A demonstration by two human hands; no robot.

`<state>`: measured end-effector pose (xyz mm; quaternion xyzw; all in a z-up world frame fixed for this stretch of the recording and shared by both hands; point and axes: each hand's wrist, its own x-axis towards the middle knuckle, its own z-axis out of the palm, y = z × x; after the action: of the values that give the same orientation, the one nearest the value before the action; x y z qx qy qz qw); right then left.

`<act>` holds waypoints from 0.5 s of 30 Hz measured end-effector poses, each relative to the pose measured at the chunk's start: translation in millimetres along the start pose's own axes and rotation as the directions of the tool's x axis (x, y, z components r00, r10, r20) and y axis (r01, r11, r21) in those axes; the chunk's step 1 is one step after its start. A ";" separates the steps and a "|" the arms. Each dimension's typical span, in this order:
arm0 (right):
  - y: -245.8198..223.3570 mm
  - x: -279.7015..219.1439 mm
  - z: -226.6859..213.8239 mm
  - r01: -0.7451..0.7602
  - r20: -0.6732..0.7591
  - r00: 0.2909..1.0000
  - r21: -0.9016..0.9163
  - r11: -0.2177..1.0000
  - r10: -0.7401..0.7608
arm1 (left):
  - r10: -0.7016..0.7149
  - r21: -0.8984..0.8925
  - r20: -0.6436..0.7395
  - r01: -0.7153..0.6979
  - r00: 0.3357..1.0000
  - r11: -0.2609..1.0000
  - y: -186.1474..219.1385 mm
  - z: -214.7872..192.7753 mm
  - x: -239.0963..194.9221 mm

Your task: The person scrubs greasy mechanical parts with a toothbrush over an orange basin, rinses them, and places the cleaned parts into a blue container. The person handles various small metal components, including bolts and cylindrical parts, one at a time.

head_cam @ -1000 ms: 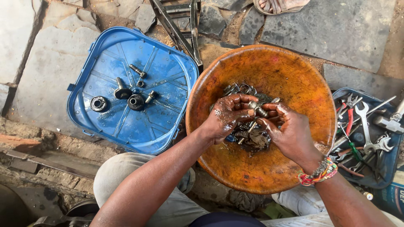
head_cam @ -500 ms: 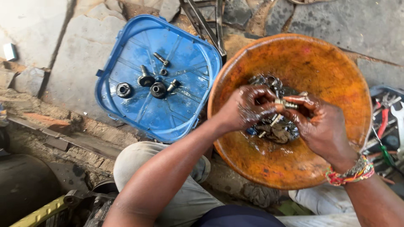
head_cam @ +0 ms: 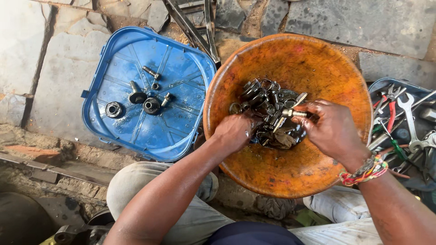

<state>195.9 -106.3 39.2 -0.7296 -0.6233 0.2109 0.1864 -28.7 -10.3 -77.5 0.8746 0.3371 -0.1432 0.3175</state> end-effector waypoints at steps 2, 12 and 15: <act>5.0 0.8 1.8 0.000 0.010 1.000 -0.006 1.000 0.000 | 0.017 0.037 -0.003 -0.017 1.000 0.999 -1.8 4.7 4.2; 35.8 3.2 8.2 -0.407 0.285 0.904 0.355 0.841 0.318 | 0.100 -0.849 -0.242 -0.261 0.965 0.459 19.8 -48.0 -8.9; 53.8 0.5 9.8 -0.351 0.291 0.936 0.828 0.437 0.198 | 0.126 -0.988 -0.157 -0.157 0.980 -0.014 28.3 -57.1 -9.7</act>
<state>235.4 -114.0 2.1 -0.6073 -0.3152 0.5781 0.4445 -14.5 5.9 -16.7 0.4255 0.2532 0.1787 0.8502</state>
